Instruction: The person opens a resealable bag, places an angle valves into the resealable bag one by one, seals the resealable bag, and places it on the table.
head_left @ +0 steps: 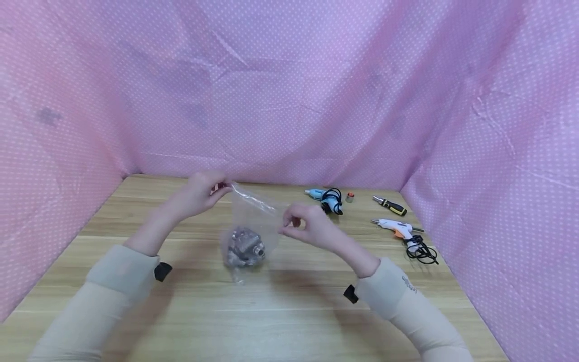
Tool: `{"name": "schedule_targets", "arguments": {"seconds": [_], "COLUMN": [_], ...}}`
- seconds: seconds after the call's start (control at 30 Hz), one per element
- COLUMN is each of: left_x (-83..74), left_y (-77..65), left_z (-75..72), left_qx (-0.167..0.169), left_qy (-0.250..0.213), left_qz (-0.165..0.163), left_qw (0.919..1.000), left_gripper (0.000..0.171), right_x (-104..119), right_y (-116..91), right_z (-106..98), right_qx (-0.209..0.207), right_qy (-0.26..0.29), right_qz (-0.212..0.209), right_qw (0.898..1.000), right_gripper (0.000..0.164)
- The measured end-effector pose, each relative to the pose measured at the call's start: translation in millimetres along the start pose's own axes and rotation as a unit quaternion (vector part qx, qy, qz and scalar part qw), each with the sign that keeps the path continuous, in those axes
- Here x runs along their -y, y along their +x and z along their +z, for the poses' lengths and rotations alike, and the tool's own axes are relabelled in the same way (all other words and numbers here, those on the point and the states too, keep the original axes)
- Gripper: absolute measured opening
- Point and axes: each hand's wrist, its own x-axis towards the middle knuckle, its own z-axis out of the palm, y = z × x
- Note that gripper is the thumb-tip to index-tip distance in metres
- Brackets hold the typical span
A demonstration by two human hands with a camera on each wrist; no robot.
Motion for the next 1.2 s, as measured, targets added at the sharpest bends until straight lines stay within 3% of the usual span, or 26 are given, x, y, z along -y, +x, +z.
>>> {"name": "schedule_targets", "arguments": {"seconds": [0.17, 0.4, 0.53, 0.7, 0.77, 0.87, 1.0, 1.1, 1.2], "left_x": [-14.0, -34.5, -51.3, -66.5, -68.1, -66.6, -57.7, -50.1, -45.9], "left_y": [9.3, 14.1, 17.5, 24.2, 27.0, 30.8, 33.0, 32.5, 32.5], "left_z": [-18.1, -31.9, -32.0, -24.3, -19.6, -13.4, -6.8, -3.9, -2.3], "left_qx": [-0.026, 0.006, 0.01, 0.0, 0.02, 0.078, 0.156, 0.161, 0.131], "left_qy": [0.005, 0.046, 0.067, 0.05, 0.034, -0.005, -0.035, -0.026, -0.017], "left_qz": [0.047, 0.079, 0.108, 0.123, 0.109, 0.062, -0.027, -0.073, -0.081], "left_qw": [0.9985, 0.9958, 0.9919, 0.9911, 0.9932, 0.995, 0.9868, 0.984, 0.988], "left_gripper": [0.016, 0.015, 0.012, 0.016, 0.017, 0.018, 0.02, 0.014, 0.006], "right_x": [-4.2, -16.8, -7.0, -6.8, -12.3, -17.8, -21.1, -21.5, -21.7], "right_y": [15.5, 24.4, 25.6, 22.7, 19.8, 16.3, 13.5, 11.0, 7.2], "right_z": [-25.7, -55.2, -66.3, -70.9, -71.4, -72.5, -75.6, -80.1, -86.7], "right_qx": [-0.028, -0.023, -0.019, -0.003, 0.003, 0.007, 0.005, 0.003, -0.001], "right_qy": [-0.008, -0.017, -0.01, 0.013, 0.027, 0.05, 0.061, 0.056, 0.044], "right_qz": [0.004, 0.001, -0.003, -0.005, -0.01, -0.027, -0.05, -0.059, -0.056], "right_qw": [1.0, 1.0, 1.0, 1.0, 1.0, 0.998, 0.997, 0.997, 0.997], "right_gripper": [0.017, 0.011, 0.01, 0.009, 0.01, 0.011, 0.014, 0.014, 0.015]}}
